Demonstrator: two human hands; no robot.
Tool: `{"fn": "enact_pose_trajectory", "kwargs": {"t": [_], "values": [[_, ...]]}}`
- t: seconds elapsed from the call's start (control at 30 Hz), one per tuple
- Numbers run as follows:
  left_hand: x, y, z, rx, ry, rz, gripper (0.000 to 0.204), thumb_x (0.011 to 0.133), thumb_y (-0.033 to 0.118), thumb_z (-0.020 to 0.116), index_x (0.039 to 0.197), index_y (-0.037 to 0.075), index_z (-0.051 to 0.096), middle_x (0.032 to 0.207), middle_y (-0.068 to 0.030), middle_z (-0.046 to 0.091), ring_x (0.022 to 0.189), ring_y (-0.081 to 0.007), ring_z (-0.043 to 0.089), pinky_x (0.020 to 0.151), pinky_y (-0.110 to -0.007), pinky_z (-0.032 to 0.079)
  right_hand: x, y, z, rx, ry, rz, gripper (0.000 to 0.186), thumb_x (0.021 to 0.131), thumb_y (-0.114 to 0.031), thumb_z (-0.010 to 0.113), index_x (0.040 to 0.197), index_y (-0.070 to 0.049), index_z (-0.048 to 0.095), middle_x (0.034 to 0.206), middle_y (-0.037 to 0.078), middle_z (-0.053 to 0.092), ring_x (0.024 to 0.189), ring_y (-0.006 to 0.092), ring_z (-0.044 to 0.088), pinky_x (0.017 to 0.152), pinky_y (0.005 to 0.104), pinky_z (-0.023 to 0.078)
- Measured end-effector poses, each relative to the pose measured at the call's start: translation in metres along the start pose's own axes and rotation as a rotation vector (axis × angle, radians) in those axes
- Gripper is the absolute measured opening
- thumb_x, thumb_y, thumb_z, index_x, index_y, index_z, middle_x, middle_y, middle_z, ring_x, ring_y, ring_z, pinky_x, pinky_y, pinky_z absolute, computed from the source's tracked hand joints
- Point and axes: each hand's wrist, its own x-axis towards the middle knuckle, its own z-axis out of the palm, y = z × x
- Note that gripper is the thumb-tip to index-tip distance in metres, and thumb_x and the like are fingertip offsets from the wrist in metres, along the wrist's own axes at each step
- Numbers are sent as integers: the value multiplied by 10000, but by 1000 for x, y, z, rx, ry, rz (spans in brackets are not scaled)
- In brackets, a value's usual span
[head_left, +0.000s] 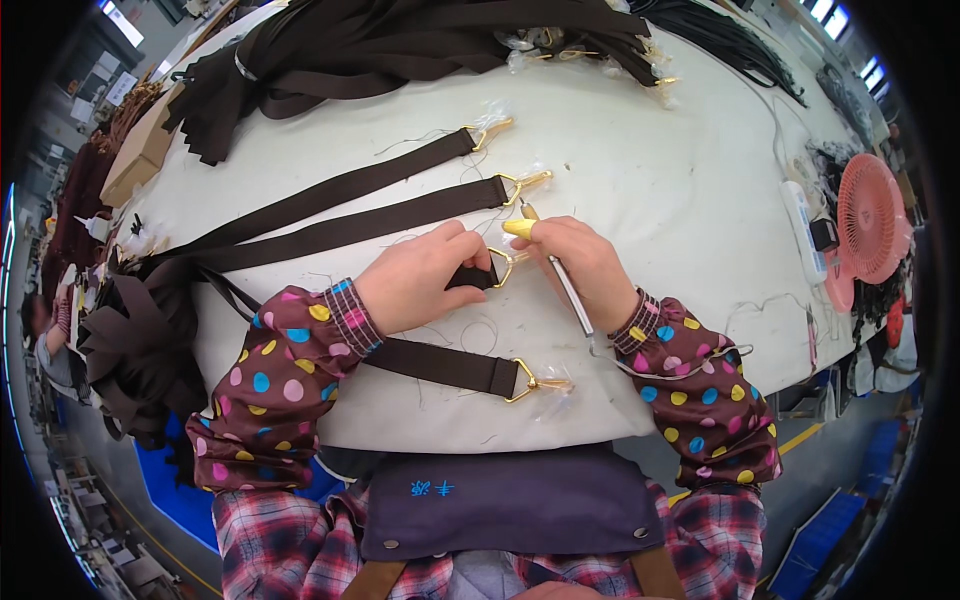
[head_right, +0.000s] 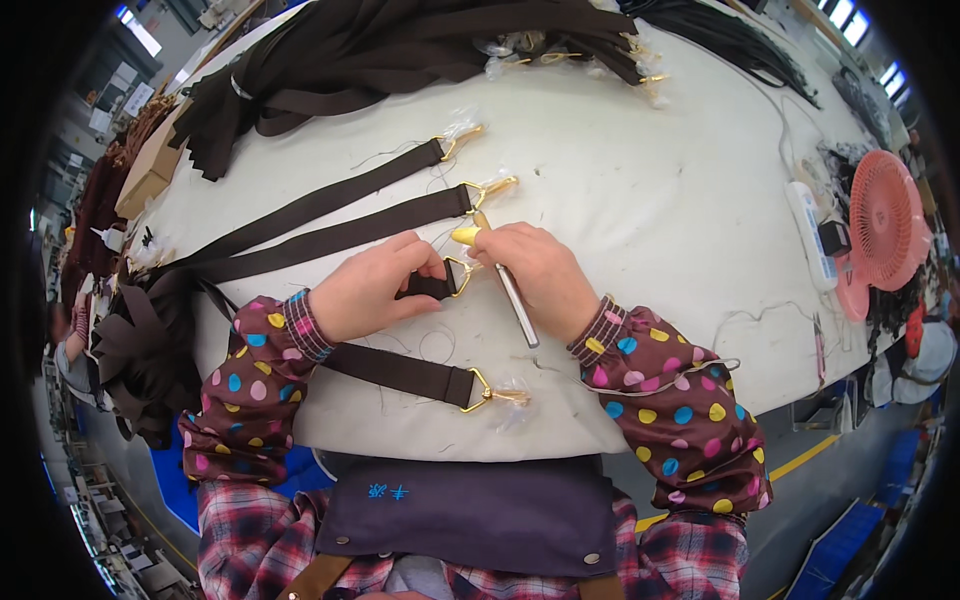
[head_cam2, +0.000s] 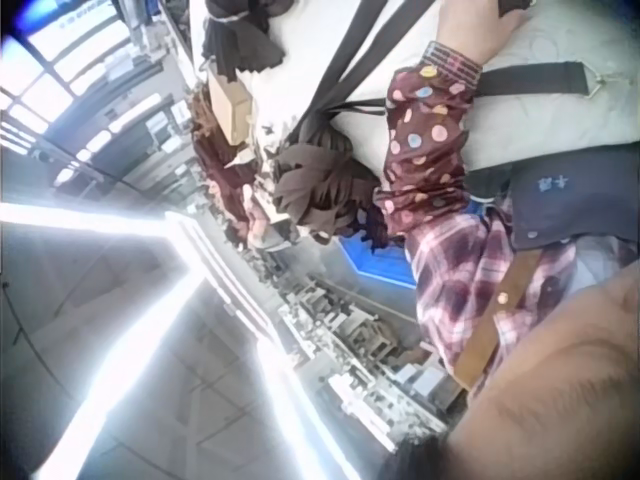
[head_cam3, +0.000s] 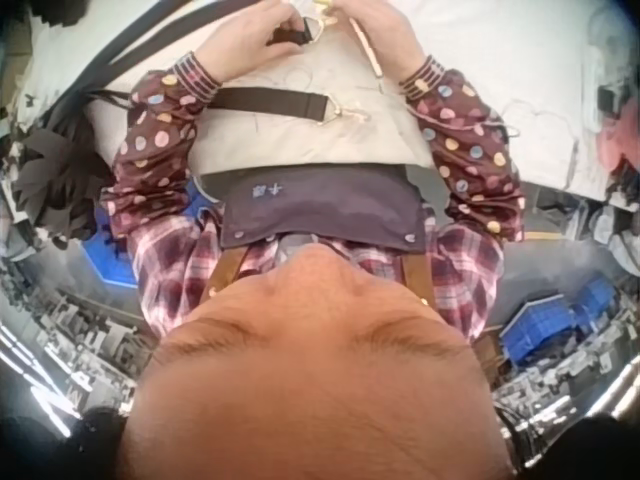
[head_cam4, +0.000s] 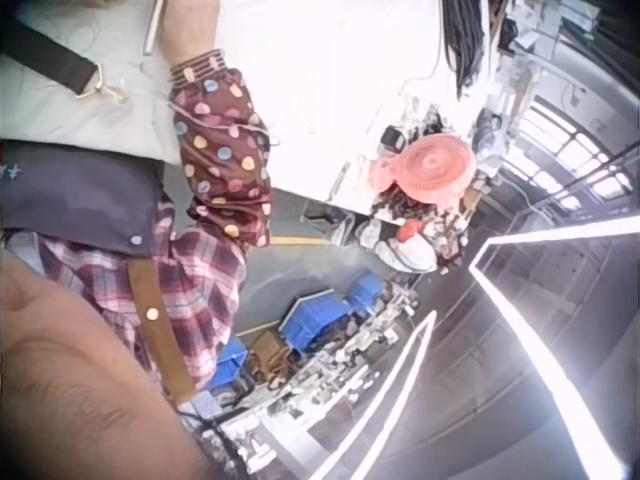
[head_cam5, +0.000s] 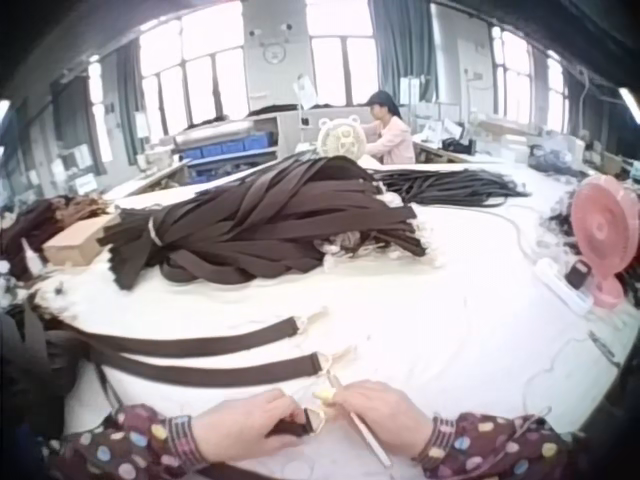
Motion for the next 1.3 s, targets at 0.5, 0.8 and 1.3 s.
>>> {"fn": "enact_pose_trajectory", "kwargs": {"t": [0.5, 0.8, 1.3], "values": [[-4, -18, 16, -360, 43, -105, 137, 858, 116, 680, 876, 36, 571, 828, -87, 569, 712, -216, 575, 650, -329, 473, 9, -33, 8, 535, 49, 417, 211, 885, -136, 681, 886, -6, 515, 772, 80, 624, 678, 121, 612, 585, 259, 481], [-6, -17, 17, -305, 70, -81, 140, 867, 127, 670, 891, 40, 563, 846, -98, 584, 731, -247, 597, 658, -354, 479, 9, -29, 13, 489, 5, 402, 240, 863, -120, 687, 862, -2, 478, 734, 88, 623, 642, 123, 624, 556, 251, 488], [-4, -17, 17, -296, 66, -70, 145, 876, 131, 661, 889, 42, 548, 840, -99, 585, 738, -260, 594, 664, -363, 479, 9, -28, 12, 346, -13, 350, 255, 841, -129, 707, 849, -8, 482, 715, 92, 602, 603, 145, 589, 529, 264, 456]]}}
